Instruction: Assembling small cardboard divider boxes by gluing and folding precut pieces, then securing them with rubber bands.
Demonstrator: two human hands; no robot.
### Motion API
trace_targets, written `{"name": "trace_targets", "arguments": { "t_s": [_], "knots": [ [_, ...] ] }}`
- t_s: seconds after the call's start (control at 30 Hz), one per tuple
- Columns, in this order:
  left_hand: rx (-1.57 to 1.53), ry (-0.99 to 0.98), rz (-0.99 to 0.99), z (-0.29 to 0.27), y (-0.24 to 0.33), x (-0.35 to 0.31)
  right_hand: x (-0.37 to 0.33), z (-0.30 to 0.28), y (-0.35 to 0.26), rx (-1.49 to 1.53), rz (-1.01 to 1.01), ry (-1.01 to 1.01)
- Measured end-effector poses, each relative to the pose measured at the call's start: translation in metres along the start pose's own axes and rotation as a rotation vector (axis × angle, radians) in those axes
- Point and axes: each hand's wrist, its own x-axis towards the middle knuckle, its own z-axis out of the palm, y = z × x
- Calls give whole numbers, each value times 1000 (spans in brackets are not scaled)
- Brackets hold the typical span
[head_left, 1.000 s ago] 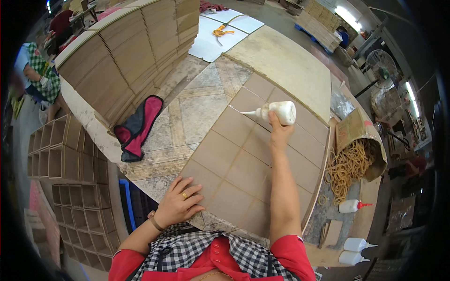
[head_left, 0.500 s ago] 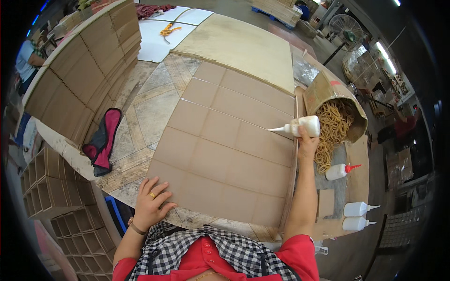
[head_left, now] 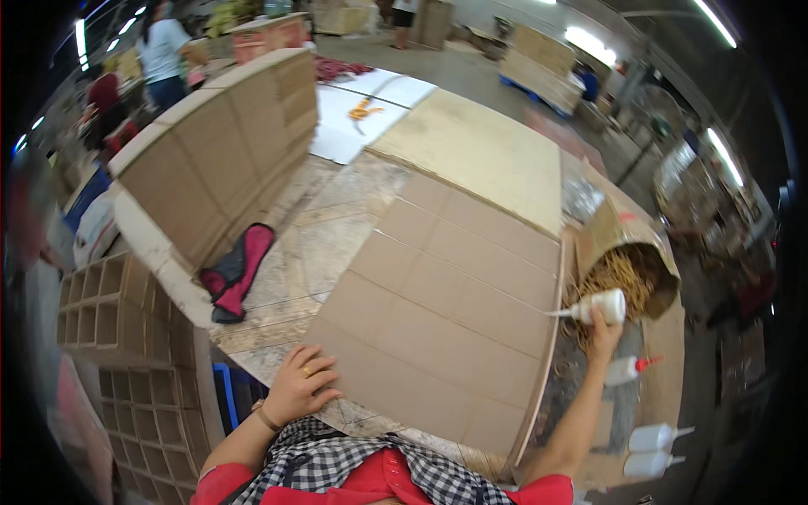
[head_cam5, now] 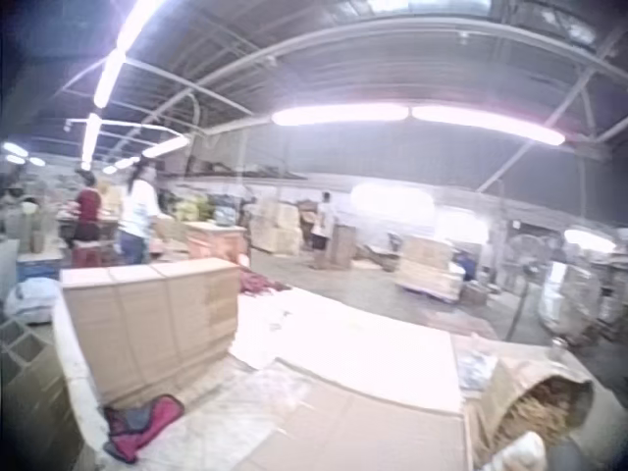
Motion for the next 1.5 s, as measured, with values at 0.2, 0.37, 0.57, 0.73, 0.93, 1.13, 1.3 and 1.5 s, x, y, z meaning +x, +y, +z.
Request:
{"name": "trace_targets", "arguments": {
  "t_s": [0.2, 0.37, 0.57, 0.73, 0.93, 1.13, 1.3, 1.5],
  "knots": [
    [-14, 3, -35, -4, 0, -9, -18, 25, -18, -134, -137, 191],
    [-19, 8, -45, -4, 3, -10, -42, 38, -36, 264, 68, 387],
    [-12, 37, -20, -5, 3, -8, -84, 78, -36, 946, 310, 396],
    [-22, 4, -4, 0, -3, -10, -94, 113, -37, 888, 401, 208],
    [-16, -2, -33, -2, 1, -6, -117, 215, -55, 586, 324, -19],
    [-22, -10, -29, -6, 0, -3, -141, 298, -49, 393, 185, -158],
    [-38, -23, -55, -6, -1, -3, -155, 332, -40, 322, 93, -268],
    [-35, -42, -66, -7, -2, -4, -163, 354, -42, 250, 34, -375]
  ]
}}
